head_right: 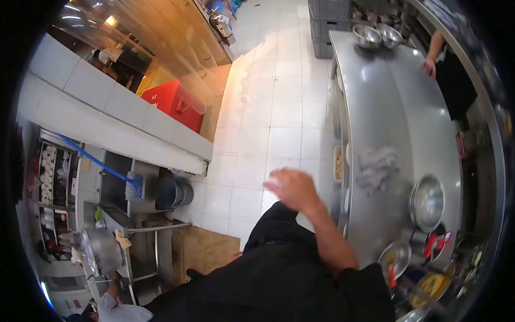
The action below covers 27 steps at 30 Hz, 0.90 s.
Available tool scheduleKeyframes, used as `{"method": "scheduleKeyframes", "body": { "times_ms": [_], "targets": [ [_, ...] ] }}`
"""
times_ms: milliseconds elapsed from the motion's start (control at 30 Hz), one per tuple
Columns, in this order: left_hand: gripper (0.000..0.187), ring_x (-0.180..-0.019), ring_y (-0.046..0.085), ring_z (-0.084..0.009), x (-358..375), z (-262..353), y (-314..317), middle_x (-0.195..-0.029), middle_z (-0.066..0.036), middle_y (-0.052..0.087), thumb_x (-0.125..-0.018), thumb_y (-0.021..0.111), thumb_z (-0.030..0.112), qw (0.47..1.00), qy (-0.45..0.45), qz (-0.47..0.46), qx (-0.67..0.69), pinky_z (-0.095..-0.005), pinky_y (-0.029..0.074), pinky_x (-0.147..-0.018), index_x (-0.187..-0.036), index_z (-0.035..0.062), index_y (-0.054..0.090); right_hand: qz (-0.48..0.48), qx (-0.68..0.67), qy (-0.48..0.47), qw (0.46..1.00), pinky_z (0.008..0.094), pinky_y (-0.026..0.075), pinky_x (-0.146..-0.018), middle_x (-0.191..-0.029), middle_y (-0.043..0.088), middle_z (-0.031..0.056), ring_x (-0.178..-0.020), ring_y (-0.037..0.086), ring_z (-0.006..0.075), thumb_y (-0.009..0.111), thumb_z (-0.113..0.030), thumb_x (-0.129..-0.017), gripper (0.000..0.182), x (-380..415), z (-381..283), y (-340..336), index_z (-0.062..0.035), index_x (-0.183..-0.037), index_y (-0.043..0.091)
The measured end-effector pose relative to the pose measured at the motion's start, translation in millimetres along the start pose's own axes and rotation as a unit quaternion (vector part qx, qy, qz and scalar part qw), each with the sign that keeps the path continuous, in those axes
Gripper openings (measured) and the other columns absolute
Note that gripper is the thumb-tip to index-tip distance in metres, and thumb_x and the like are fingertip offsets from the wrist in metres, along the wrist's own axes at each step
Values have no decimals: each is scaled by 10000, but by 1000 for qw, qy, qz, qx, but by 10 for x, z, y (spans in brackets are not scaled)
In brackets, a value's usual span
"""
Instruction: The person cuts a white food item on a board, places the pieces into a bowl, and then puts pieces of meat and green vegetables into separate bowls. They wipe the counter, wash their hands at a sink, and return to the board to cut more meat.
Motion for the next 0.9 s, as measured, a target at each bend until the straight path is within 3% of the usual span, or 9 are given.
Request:
{"method": "scheduleKeyframes", "body": {
  "times_ms": [167,200,300,433,500,633,733,833,900],
  "targets": [
    [267,-968,662,-261,-158,3056,-502,-1061,-112,707,-880,637,253,911,101,70,-393,-416,526,-866,-1072,82,711,-112,32,46,992,425,523,-754,-915,701,125,-846,661,326,676,-387,-864,316,-632,443,-151,-84,-946,711],
    [309,-977,662,-289,-638,3620,-763,-1034,-128,713,-913,592,326,779,266,33,-567,-433,508,-879,-1070,88,710,-90,38,61,993,425,523,-751,-915,702,127,-846,662,327,679,-378,-862,311,-732,620,-270,-82,-951,713],
    [402,-995,652,-338,-283,5858,-705,-1044,-178,697,-890,600,382,738,384,229,-505,-445,497,-899,-1129,67,675,-26,-10,163,986,423,519,-729,-886,704,138,-830,666,329,680,-343,-859,302,-1147,1171,-751,-60,-956,717],
    [321,-1002,661,-248,364,8034,30,-1103,-161,690,-928,608,207,753,539,185,-328,-373,518,-892,-1188,21,640,92,-51,226,968,372,487,-633,-737,663,161,-657,639,293,657,-279,-885,267,-1868,2092,-1625,-18,-922,703],
    [336,-1034,651,-231,606,8627,494,-1141,-149,686,-957,586,224,761,556,163,-292,-354,511,-914,-1214,11,630,121,-8,240,963,338,461,-584,-659,628,117,-581,577,161,648,-268,-907,266,-2244,2774,-2137,-4,-901,683],
    [331,-980,647,-195,271,8511,761,-1072,-124,702,-976,570,252,799,496,167,-295,-322,506,-876,-1182,6,652,347,-214,311,859,265,443,-491,-738,650,30,-547,561,112,658,-315,-908,298,-2972,4559,-3339,-18,-919,680],
    [330,-770,588,-108,-432,7502,412,-906,-22,648,-981,554,322,893,362,162,-213,-267,478,-570,-1160,65,659,575,-186,403,687,277,463,-497,-775,630,62,-573,573,121,718,-423,-860,432,-3105,6064,-4139,-13,-980,660],
    [304,-718,565,-156,-574,5874,109,-818,-67,653,-914,586,306,954,91,228,-171,-331,472,-647,-1024,51,710,555,-170,533,616,363,536,-625,-925,675,161,-727,656,228,727,-483,-796,557,-3330,6371,-4435,-1,-1072,681],
    [305,-739,579,-165,-348,5257,264,-834,-75,661,-914,582,293,972,-4,202,-121,-336,479,-668,-1047,45,700,444,16,579,683,400,539,-737,-1033,668,222,-866,671,295,709,-414,-792,519,-3438,7058,-4761,1,-1104,685]
  ]
}}
Point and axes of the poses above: each hand's wrist, its own x-axis away from the middle knuckle, its own y-axis out of the palm, z = x × y, the point moved 5 cm from there along -x, towards the middle knuckle
